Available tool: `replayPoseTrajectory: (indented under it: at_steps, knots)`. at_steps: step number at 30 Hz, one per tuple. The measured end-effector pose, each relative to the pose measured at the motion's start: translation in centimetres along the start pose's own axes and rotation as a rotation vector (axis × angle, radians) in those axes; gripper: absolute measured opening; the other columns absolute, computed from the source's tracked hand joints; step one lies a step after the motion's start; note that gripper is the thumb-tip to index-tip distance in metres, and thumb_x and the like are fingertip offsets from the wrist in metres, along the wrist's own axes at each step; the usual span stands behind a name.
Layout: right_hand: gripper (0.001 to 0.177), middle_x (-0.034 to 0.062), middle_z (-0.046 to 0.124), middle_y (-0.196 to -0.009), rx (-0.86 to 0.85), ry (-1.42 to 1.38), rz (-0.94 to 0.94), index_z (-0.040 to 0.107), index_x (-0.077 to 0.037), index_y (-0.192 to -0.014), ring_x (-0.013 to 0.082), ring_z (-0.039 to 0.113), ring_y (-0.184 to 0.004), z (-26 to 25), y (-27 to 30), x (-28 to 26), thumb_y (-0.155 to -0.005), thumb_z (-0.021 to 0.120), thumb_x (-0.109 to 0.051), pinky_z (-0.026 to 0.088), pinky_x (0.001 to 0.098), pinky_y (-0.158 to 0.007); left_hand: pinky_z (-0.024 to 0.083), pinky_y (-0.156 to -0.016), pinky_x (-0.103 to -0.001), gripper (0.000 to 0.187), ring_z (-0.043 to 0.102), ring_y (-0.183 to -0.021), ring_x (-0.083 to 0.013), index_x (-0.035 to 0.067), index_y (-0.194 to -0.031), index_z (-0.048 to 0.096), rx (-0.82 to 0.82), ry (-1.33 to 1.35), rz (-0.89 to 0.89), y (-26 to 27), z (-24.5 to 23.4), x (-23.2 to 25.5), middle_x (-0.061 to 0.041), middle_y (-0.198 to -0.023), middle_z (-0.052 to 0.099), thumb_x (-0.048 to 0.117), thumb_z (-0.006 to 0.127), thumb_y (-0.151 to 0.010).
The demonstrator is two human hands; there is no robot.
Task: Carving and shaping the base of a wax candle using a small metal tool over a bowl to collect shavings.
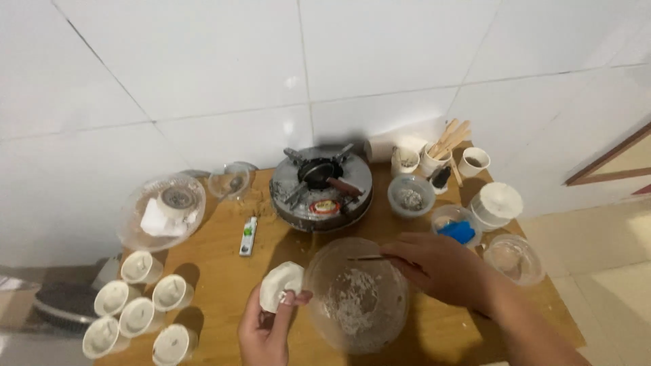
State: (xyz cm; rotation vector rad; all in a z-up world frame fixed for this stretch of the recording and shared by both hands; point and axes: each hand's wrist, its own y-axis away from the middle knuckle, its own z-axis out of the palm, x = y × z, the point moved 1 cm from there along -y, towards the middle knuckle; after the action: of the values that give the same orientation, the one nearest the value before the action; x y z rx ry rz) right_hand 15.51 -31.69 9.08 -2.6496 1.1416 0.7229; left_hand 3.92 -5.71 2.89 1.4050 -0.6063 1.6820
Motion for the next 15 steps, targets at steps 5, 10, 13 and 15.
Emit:
replayPoseTrajectory:
  at_steps: [5,10,13,15]
  knots:
    - [0.031,-0.0040,0.081,-0.111,0.071,-0.085,0.312,0.069,-0.026,-0.123,0.0170,0.077,-0.098,1.8,3.3,-0.4,-0.097,0.055,-0.037,0.057,0.0344,-0.078,0.063,-0.076,-0.035,0.041,0.079,-0.076,-0.0273,-0.002,-0.127,0.068,-0.219,-0.041,-0.043,-2.6,0.3,-1.4,-0.021,-0.100,0.081,0.012,0.069,-0.089]
    - [0.026,-0.0062,0.081,-0.096,0.093,-0.223,0.293,0.073,-0.025,-0.117,0.0120,0.073,-0.081,3.1,2.1,-0.3,-0.098,0.056,-0.027,0.052,0.0294,-0.069,0.064,-0.074,-0.037,0.038,0.080,-0.071,-0.0282,0.001,-0.127,0.064,-0.370,0.003,-0.119,-1.7,2.5,1.2,-0.023,-0.089,0.081,0.011,0.069,-0.090]
    - [0.025,-0.0004,0.080,-0.106,0.262,-0.238,0.053,0.070,-0.015,-0.116,0.0175,0.072,-0.089,4.7,0.9,0.7,-0.097,0.056,-0.024,0.053,0.0343,-0.076,0.068,-0.074,-0.039,0.034,0.081,-0.073,-0.0311,0.002,-0.124,0.059,-0.380,-0.056,-0.128,-2.0,2.6,0.9,-0.025,-0.098,0.080,0.008,0.068,-0.092]
    - [0.018,0.0027,0.074,-0.091,0.403,-0.189,-0.067,0.069,-0.013,-0.109,0.0189,0.070,-0.079,5.2,-0.3,0.9,-0.098,0.059,-0.023,0.051,0.0350,-0.070,0.054,-0.081,-0.026,0.035,0.067,-0.086,-0.0142,0.011,-0.120,0.063,-0.359,-0.258,0.085,-3.2,2.0,-0.7,-0.006,-0.105,0.073,0.022,0.073,-0.089]
